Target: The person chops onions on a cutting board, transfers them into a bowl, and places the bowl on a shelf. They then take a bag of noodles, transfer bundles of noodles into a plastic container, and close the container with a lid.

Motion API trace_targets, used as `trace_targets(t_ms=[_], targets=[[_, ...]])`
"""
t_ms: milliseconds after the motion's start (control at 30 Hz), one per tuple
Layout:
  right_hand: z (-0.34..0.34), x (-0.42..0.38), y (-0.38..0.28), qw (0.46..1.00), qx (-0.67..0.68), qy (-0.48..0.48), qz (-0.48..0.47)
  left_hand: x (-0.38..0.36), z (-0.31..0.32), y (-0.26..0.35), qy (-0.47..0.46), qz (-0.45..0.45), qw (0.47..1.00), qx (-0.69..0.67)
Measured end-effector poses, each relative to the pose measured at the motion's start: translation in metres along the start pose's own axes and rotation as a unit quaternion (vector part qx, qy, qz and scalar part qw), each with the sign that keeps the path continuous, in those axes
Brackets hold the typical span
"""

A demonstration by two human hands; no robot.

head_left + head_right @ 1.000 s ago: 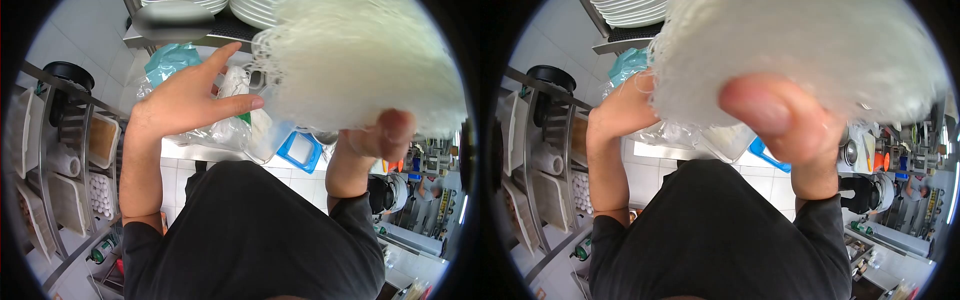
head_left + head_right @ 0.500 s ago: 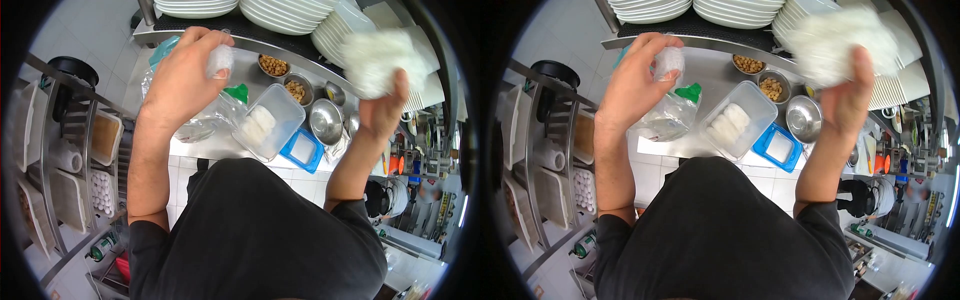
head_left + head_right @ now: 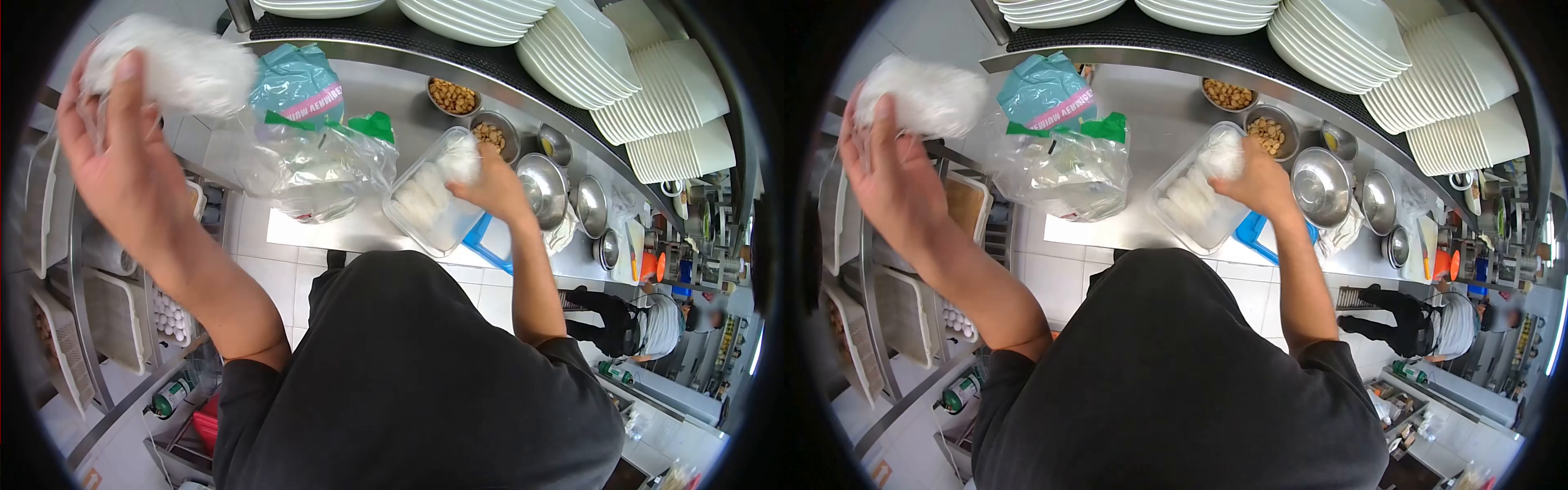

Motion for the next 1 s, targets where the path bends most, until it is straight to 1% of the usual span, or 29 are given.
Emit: trace_targets(t_ms=[67,100,133,167,233,267,367,400,500,567,600,667,700,733,767,800,867,900,967,1000], targets=[[0.02,0.006,-0.006,0.991,-0.128,-0.004,0.029,0.002,-0.018,0.008,0.037,0.008,0.999,-0.011],[0.03,0.01,-0.008,0.987,-0.154,-0.018,0.045,0.0,-0.025,0.013,0.057,0.01,0.998,-0.016],[0.039,0.014,-0.011,0.981,-0.179,-0.033,0.06,-0.005,-0.028,0.02,0.052,0.02,0.998,0.007],[0.049,0.017,-0.011,0.975,-0.205,-0.048,0.075,-0.01,-0.035,0.025,0.039,0.013,0.999,0.009],[0.07,0.027,-0.008,0.966,-0.243,-0.049,0.069,-0.021,-0.045,0.036,0.015,-0.001,1.0,0.013],[0.082,0.032,-0.004,0.962,-0.261,-0.05,0.065,-0.03,-0.045,0.042,0.041,-0.026,0.996,0.071],[0.11,0.046,0.01,0.948,-0.303,-0.061,0.071,-0.049,-0.058,0.051,0.025,-0.007,0.998,0.062],[0.109,0.047,0.009,0.95,-0.298,-0.068,0.069,-0.052,-0.057,0.055,0.01,-0.003,0.995,0.095],[0.095,0.044,0.008,0.954,-0.278,-0.087,0.064,-0.063,-0.044,0.069,-0.006,0.054,0.974,0.218],[0.069,0.033,-0.006,0.96,-0.26,-0.093,0.051,-0.075,-0.024,0.077,-0.052,0.078,0.977,0.19],[0.053,0.028,-0.013,0.972,-0.219,-0.079,0.042,-0.081,-0.016,0.08,-0.084,0.087,0.978,0.17],[0.012,0.014,-0.026,0.99,-0.132,-0.05,0.022,-0.091,-0.001,0.08,-0.192,0.092,0.971,0.109],[-0.014,0.002,-0.038,0.996,-0.013,-0.083,0.008,-0.094,0.007,0.077,-0.246,0.094,0.961,0.082],[-0.042,-0.01,-0.048,0.988,0.107,-0.114,-0.005,-0.099,0.017,0.074,-0.294,0.097,0.949,0.055],[-0.063,-0.023,-0.053,0.95,0.245,-0.188,-0.045,-0.106,0.03,0.069,-0.326,0.093,0.94,0.026],[-0.08,-0.036,-0.056,0.887,0.376,-0.256,-0.082,-0.114,0.043,0.066,-0.348,0.076,0.934,0.002],[-0.099,-0.062,-0.062,0.789,0.473,-0.323,-0.222,-0.13,0.067,0.063,-0.37,0.026,0.928,-0.037],[-0.099,-0.067,-0.06,0.791,0.469,-0.314,-0.233,-0.139,0.079,0.063,-0.377,-0.001,0.925,-0.055],[-0.098,-0.077,-0.054,0.796,0.462,-0.297,-0.254,-0.147,0.096,0.058,-0.394,-0.012,0.917,-0.058],[-0.093,-0.077,-0.054,0.824,0.45,-0.264,-0.221,-0.152,0.1,0.048,-0.419,0.036,0.906,-0.048]])
Point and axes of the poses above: each hand's wrist, its own x-axis towards the middle knuckle, its own z-axis out of the palm, y = z × x, the point moved 2 cm from there along x, towards the middle knuckle, and after that the axes turned 10 degrees about z, right-handed, at the moved point
